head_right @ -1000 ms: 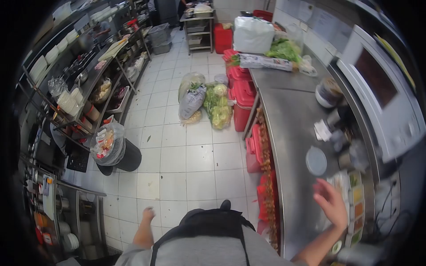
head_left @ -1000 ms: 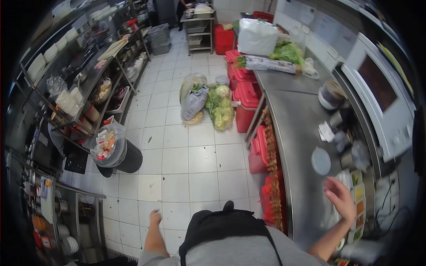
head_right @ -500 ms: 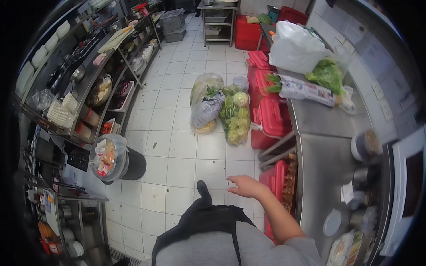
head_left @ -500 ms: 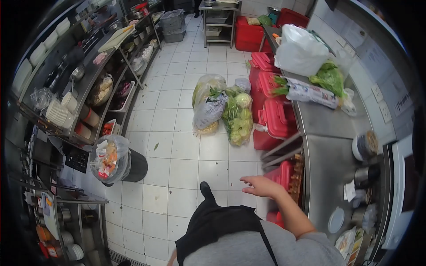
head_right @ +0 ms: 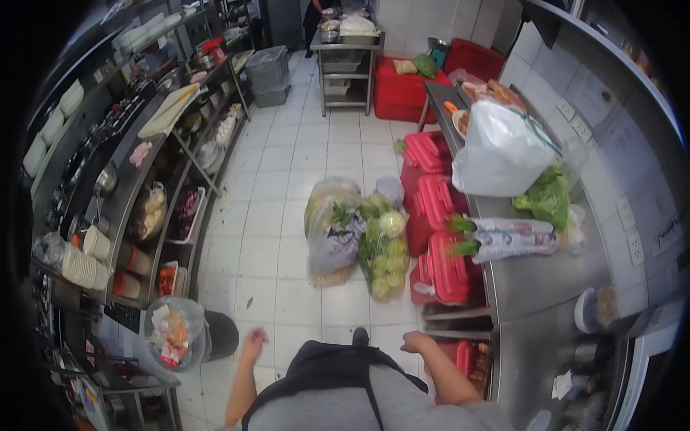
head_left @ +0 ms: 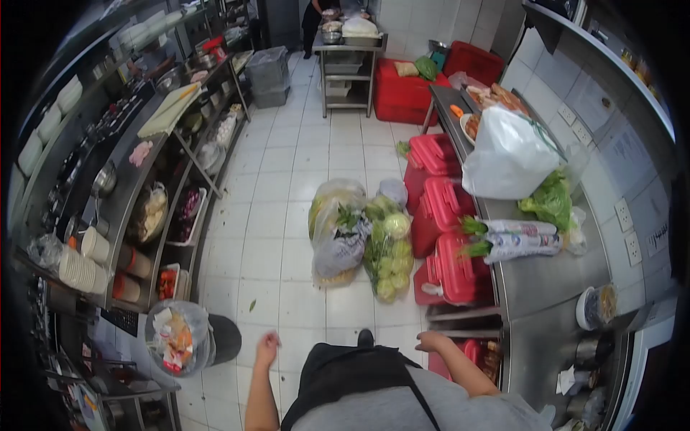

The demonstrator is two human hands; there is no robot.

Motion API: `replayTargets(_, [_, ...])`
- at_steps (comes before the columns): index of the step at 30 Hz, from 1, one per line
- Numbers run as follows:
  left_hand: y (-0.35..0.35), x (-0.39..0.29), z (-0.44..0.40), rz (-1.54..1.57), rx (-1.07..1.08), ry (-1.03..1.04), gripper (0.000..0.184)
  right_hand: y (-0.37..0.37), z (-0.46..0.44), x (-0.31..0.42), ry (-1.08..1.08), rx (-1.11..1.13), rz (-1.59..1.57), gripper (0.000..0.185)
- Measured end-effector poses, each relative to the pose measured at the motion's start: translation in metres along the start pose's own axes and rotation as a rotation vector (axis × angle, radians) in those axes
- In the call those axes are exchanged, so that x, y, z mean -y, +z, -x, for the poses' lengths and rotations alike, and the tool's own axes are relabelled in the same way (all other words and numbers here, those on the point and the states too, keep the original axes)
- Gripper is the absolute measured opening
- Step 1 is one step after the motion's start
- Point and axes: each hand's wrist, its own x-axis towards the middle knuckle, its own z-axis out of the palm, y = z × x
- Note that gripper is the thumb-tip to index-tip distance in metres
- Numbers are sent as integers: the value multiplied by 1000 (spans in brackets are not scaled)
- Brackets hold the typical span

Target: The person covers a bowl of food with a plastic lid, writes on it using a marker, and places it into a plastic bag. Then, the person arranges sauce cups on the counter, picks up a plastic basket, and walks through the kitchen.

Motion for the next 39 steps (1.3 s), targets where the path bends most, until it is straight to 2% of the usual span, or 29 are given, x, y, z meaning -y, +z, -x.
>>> replayTargets(1, [7,24,8,-181,-3,-3,31,-16,-18,9,-52,36,46,49])
replayTargets(2, [10,40,18,-204,134,-216,36,-36,-37,19,-104,70,94,49])
replayTargets(3, [5,26,35,-361,242,-295,36,-58,-56,32,-133,46,52,49])
replayTargets(4, [9,61,47,-425,177,-281,37,-80,-75,46,-163,28,10,49])
replayTargets(6, [-2,78,62,-427,210,-404,35,-117,-120,65,-252,-44,27,47])
replayTargets(10, [-54,94,36,-387,200,-539,32,-176,-207,109,-207,-200,41,42])
replayTargets(13, [-112,98,-19,-367,166,-548,31,-201,-259,138,-162,-284,-66,39])
replayTargets(15, [-156,92,-71,-356,125,-513,30,-181,-303,149,-162,-364,-93,38])
replayTargets(18, [-227,71,-164,-342,58,-415,29,-164,-323,181,-147,-234,-109,38])
replayTargets(20, [-275,37,-232,-287,-11,-374,28,-181,-304,223,33,9,-342,39])
replayTargets(22, [-303,26,-307,-159,-48,-373,30,-178,-304,229,87,121,-579,39])
replayTargets(24, [-315,24,-389,-67,-85,-327,33,-152,-334,186,-93,132,-527,39])
replayTargets(25, [-318,19,-423,-49,-114,-272,34,-173,-327,195,246,228,-682,37])
replayTargets(27, [-311,-10,-474,63,-119,-229,33,-190,-342,174,172,304,-329,36])
replayTargets(29, [-300,-33,-504,125,-81,-184,32,-191,-380,158,280,318,-337,36])
replayTargets(31, [-286,-45,-530,165,-6,-118,33,-219,-418,155,600,252,-563,36])
replayTargets(33, [-277,-46,-533,20,57,-289,34,-266,-446,174,495,260,-558,31])
replayTargets(35, [-272,-37,-534,-151,137,-387,32,-350,-487,207,370,245,-527,26])
replayTargets(37, [-270,-41,-522,-249,196,-478,31,-358,-584,168,-559,-167,467,21])
replayTargets(39, [-271,-47,-521,-269,206,-556,30,-420,-632,187,-473,-266,250,25])
